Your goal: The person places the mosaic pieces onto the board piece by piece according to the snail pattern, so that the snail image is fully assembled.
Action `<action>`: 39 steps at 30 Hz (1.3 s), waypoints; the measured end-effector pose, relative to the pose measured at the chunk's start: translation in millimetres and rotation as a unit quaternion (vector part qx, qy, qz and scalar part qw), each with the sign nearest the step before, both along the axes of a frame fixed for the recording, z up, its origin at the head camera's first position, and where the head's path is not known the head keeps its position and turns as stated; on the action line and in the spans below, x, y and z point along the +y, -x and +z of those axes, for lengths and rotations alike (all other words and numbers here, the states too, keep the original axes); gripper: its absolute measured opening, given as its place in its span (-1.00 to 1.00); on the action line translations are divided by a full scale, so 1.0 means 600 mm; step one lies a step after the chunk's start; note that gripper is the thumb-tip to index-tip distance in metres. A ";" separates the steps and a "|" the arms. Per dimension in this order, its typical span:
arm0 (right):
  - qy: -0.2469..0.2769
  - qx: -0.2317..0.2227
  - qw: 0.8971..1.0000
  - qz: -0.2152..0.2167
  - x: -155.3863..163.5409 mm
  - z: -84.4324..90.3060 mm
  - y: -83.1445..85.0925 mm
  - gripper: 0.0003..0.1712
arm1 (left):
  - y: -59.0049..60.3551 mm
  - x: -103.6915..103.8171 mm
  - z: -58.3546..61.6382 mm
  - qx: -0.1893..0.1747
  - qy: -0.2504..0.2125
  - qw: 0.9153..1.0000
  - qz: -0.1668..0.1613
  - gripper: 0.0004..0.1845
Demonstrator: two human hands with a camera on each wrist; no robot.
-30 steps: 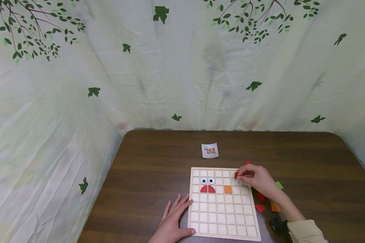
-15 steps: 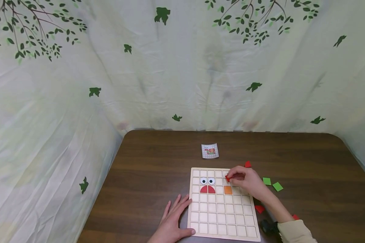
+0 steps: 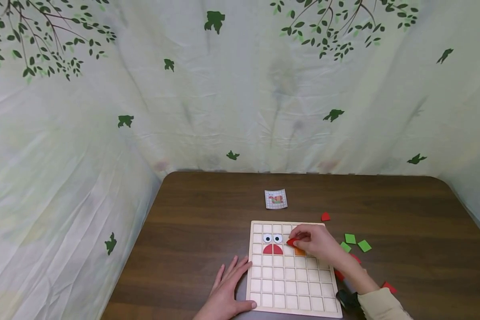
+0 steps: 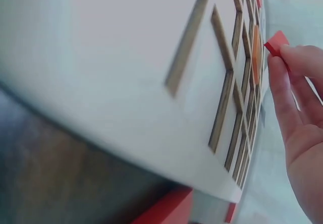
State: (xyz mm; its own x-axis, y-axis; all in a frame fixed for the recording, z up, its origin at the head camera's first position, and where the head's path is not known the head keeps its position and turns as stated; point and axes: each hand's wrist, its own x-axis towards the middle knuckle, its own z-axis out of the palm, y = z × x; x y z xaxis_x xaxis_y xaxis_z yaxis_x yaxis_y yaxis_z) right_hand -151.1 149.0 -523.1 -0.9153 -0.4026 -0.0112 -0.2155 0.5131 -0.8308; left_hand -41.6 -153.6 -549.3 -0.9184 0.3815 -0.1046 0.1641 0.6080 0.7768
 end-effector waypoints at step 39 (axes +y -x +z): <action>-0.080 0.061 0.992 0.078 -0.008 -0.003 -0.004 -0.78 | 0.000 0.000 0.004 0.007 0.005 1.000 -0.002 -0.06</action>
